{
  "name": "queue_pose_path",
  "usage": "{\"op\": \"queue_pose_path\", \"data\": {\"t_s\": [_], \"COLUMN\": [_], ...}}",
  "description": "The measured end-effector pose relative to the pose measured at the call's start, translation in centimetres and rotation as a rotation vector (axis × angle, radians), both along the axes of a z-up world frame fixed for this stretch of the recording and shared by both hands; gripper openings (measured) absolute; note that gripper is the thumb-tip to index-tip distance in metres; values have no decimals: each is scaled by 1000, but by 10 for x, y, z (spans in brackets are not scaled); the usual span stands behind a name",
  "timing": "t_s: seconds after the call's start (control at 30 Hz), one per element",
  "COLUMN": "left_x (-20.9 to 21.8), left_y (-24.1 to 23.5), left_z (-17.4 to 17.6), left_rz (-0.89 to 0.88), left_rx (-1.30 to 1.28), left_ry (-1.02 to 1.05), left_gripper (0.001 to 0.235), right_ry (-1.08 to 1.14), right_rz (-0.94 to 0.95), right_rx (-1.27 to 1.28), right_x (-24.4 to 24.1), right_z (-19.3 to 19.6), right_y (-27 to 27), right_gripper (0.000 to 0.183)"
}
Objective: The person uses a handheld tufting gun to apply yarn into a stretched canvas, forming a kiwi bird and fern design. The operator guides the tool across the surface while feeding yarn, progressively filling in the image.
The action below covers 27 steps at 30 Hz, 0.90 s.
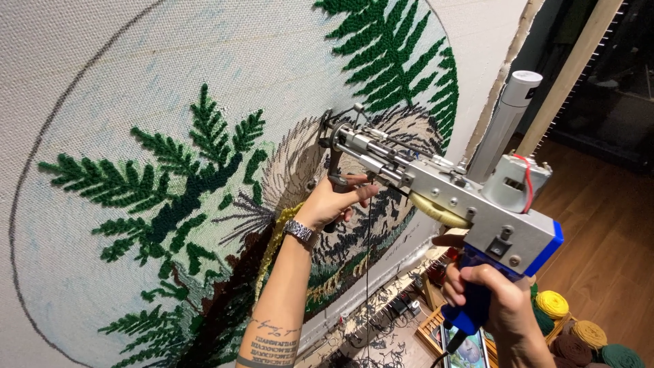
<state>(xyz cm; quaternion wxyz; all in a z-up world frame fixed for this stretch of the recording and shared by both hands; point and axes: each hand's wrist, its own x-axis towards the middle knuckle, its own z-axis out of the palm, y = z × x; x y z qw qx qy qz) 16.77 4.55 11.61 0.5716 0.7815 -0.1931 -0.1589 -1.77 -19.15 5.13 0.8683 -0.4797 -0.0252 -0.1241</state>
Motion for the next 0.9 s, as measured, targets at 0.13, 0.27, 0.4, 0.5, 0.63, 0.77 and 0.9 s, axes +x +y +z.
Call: {"op": "queue_pose_path", "data": {"t_s": [0.13,0.27,0.4,0.5,0.63,0.77,0.9], "left_x": [-3,-2,0,-2,-3,-7,-12], "left_y": [-1,-5,-4,-2,0,-2,-5], "left_z": [-2,-4,-1,3,2,1,5], "left_rz": [-11,7,32,48,29,-16,20], "left_rx": [41,56,29,11,35,59,18], "left_ry": [-57,-42,11,32,-1,-70,-19], "left_gripper": [81,89,102,92,97,73,83], "right_ry": [38,46,9,-28,-33,82,38], "right_rz": [91,78,3,-10,14,-35,-68], "right_rx": [15,-28,3,-14,-28,-27,-2], "right_x": [2,2,5,6,3,-4,-3], "right_z": [-12,-3,3,12,10,14,15], "right_y": [-18,-15,-10,-5,-6,-8,-10], "right_gripper": [8,8,12,15,12,16,18]}}
